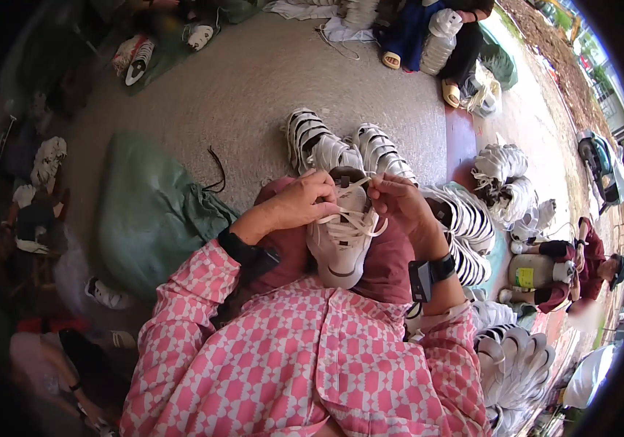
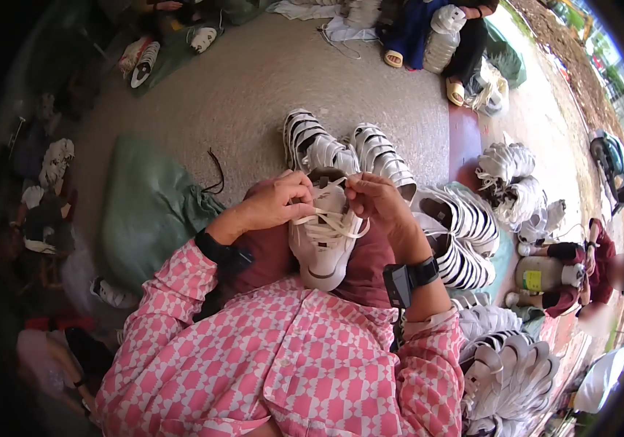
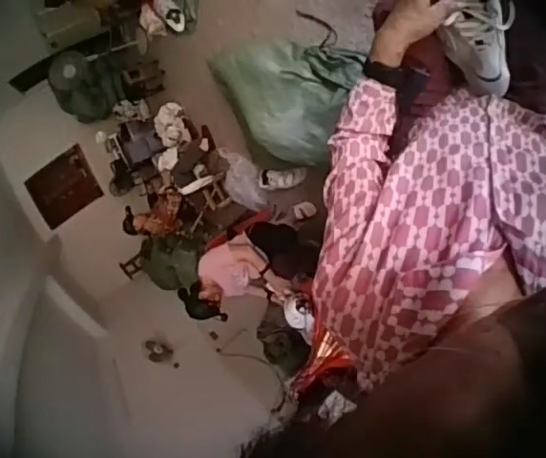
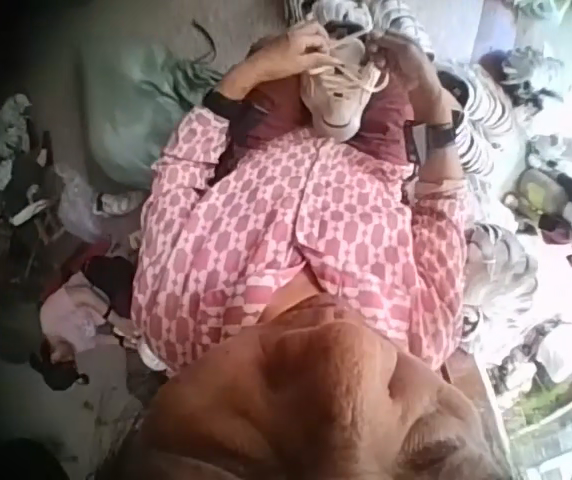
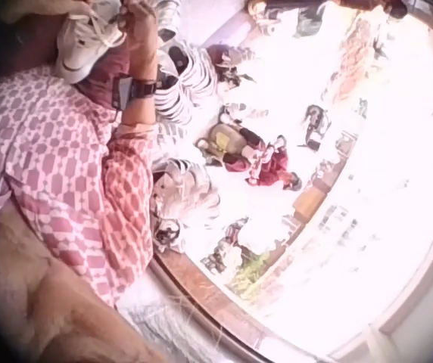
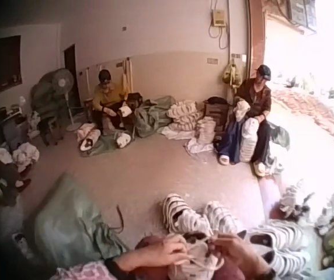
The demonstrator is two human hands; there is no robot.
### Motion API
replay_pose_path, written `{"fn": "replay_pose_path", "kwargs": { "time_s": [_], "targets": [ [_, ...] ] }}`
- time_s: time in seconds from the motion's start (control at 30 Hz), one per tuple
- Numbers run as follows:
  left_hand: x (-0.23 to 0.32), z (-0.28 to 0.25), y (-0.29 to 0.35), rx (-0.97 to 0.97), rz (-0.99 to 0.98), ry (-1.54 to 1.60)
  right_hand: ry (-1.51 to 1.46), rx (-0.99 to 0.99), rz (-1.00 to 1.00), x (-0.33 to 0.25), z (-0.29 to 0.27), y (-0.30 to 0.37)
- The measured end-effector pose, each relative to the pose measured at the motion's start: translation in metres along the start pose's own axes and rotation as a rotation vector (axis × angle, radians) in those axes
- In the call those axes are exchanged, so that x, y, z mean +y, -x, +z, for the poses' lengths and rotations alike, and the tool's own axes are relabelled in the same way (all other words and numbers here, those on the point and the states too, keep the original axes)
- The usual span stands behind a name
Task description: Insert and thread laces through the eyelets of a shoe upper.
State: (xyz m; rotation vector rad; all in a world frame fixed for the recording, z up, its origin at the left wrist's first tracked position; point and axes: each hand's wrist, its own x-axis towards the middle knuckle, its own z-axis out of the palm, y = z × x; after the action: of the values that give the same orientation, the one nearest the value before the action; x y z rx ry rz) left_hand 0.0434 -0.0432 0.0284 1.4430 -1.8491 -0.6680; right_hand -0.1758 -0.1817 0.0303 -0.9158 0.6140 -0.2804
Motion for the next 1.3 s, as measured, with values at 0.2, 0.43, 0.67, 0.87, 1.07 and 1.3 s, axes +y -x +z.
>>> {"fn": "replay_pose_path", "kwargs": {
  "time_s": [0.2, 0.43, 0.67, 0.87, 1.07, 1.3],
  "targets": [
    [0.008, -0.004, 0.004, -0.122, 0.067, -0.078, -0.167, -0.051, -0.005, 0.011, -0.01, -0.005],
    [0.007, -0.008, 0.011, -0.122, 0.088, -0.05, -0.69, -0.044, -0.05, 0.004, -0.047, 0.003],
    [0.012, 0.005, 0.017, 0.248, -0.296, 0.082, -0.648, 0.078, -0.104, 0.025, -0.054, 0.002],
    [0.003, 0.02, 0.025, 0.279, -0.266, 0.371, 0.074, 0.348, -0.175, 0.028, -0.023, 0.018],
    [0.005, -0.004, 0.027, -0.028, -0.407, 0.406, 0.538, 0.044, -0.325, 0.027, -0.008, 0.022],
    [0.031, -0.001, -0.02, 0.15, 0.111, -0.048, 0.344, -0.072, -0.282, 0.033, -0.023, 0.02]
  ]
}}
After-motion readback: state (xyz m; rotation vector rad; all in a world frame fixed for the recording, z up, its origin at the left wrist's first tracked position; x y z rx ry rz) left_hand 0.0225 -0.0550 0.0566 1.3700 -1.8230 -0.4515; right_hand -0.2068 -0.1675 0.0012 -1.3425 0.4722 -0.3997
